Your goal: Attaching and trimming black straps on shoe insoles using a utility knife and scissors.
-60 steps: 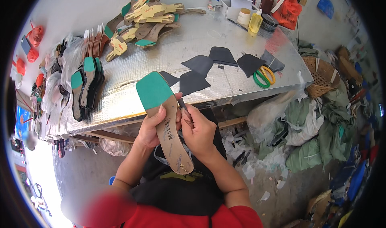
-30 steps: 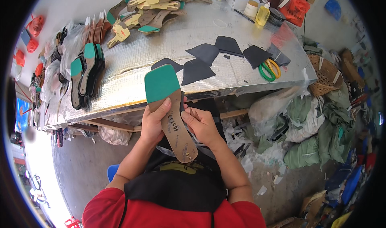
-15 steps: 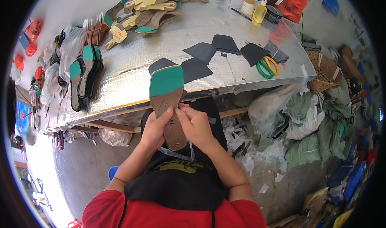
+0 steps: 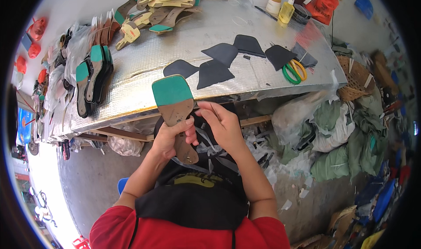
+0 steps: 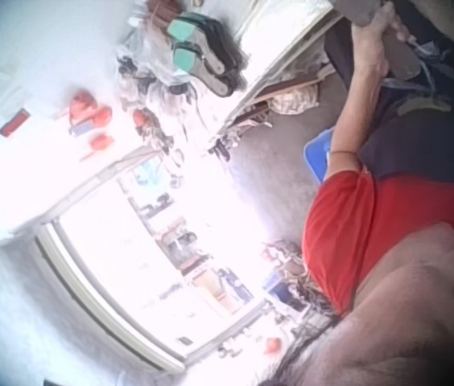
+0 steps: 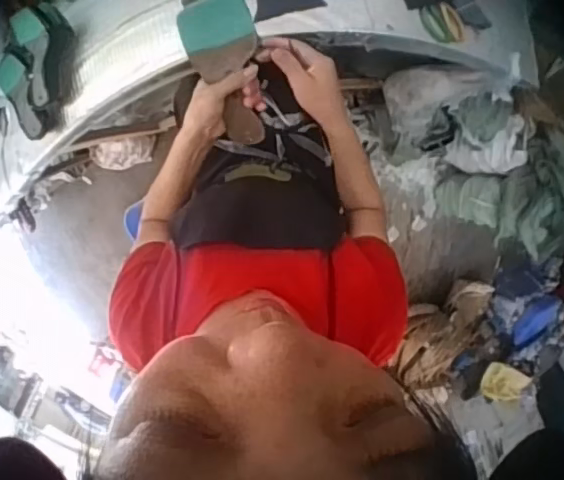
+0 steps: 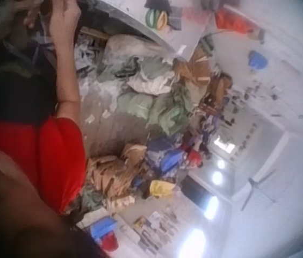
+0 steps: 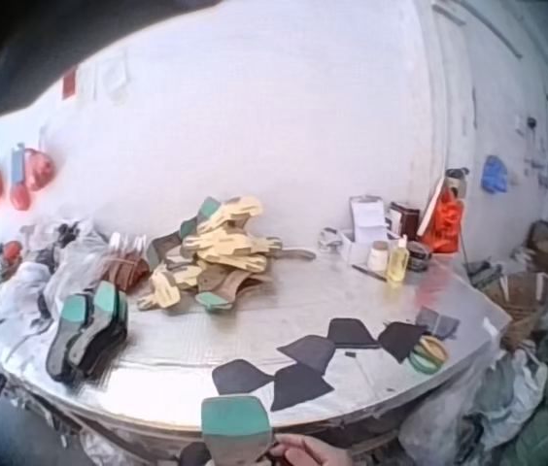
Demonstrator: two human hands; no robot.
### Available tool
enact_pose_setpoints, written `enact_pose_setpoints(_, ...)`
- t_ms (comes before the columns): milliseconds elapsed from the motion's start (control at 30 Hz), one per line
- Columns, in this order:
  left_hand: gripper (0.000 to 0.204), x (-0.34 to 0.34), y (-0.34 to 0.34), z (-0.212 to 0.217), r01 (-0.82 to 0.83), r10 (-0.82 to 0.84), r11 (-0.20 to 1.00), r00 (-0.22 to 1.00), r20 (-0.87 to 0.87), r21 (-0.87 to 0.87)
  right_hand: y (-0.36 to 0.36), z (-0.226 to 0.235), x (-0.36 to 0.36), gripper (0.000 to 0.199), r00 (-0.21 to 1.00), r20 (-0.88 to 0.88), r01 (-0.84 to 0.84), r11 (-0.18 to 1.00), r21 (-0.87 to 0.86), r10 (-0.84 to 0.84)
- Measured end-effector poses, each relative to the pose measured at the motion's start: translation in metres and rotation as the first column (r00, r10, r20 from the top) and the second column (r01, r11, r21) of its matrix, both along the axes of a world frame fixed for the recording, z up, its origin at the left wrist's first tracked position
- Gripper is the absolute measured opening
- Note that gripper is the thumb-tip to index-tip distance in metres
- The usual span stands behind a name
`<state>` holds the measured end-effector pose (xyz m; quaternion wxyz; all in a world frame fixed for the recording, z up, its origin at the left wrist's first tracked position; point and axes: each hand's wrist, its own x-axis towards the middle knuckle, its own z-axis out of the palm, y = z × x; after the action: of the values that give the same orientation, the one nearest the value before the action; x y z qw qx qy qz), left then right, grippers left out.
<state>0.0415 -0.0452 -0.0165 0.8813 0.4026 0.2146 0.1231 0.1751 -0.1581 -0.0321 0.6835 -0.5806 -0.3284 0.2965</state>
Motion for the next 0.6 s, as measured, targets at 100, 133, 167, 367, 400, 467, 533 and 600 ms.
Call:
enact_pose_setpoints(100,0.018,-0.005,-0.005,0.000,0.082,-0.088,0.991,0.995,-0.051,-0.105,0.011,0.010,-0.004,0.022,0.998,-0.006,-0.061,0.998,-0.002,0.061)
enact_pose_setpoints(133,0.017,-0.006,-0.005,0.000,0.075,-0.082,0.992,0.994,-0.070,-0.099,0.014,0.011,-0.006,0.021,0.993,0.103,-0.052,0.992,-0.111,0.063)
enact_pose_setpoints(167,0.017,-0.006,-0.006,-0.001,0.071,-0.078,0.993,0.995,-0.069,-0.097,0.014,0.011,-0.008,0.021,0.989,0.122,-0.073,0.992,-0.106,0.085)
enact_pose_setpoints(367,0.014,-0.006,-0.013,-0.009,0.099,-0.080,0.955,0.994,-0.079,0.279,0.004,-0.003,-0.013,0.015,0.914,-0.343,-0.236,0.972,-0.012,0.217)
enact_pose_setpoints(400,0.014,-0.005,-0.015,-0.010,0.104,-0.080,0.933,0.993,-0.086,0.343,0.006,-0.008,-0.016,0.012,0.925,-0.350,-0.147,0.989,0.022,0.145)
enact_pose_setpoints(467,0.014,-0.005,-0.015,-0.012,0.157,-0.134,0.890,0.987,-0.083,0.428,0.011,-0.015,-0.015,0.011,0.948,-0.311,-0.071,0.997,-0.020,0.062)
enact_pose_setpoints(533,0.014,-0.004,-0.014,-0.014,0.158,-0.128,0.905,0.987,-0.102,0.395,0.017,-0.017,-0.011,0.011,0.963,-0.270,0.001,0.999,-0.053,-0.015)
enact_pose_setpoints(600,0.016,-0.002,-0.010,-0.014,0.174,-0.144,0.911,0.984,-0.108,0.374,0.019,-0.013,-0.005,0.014,0.925,-0.379,-0.071,0.989,-0.129,0.017)
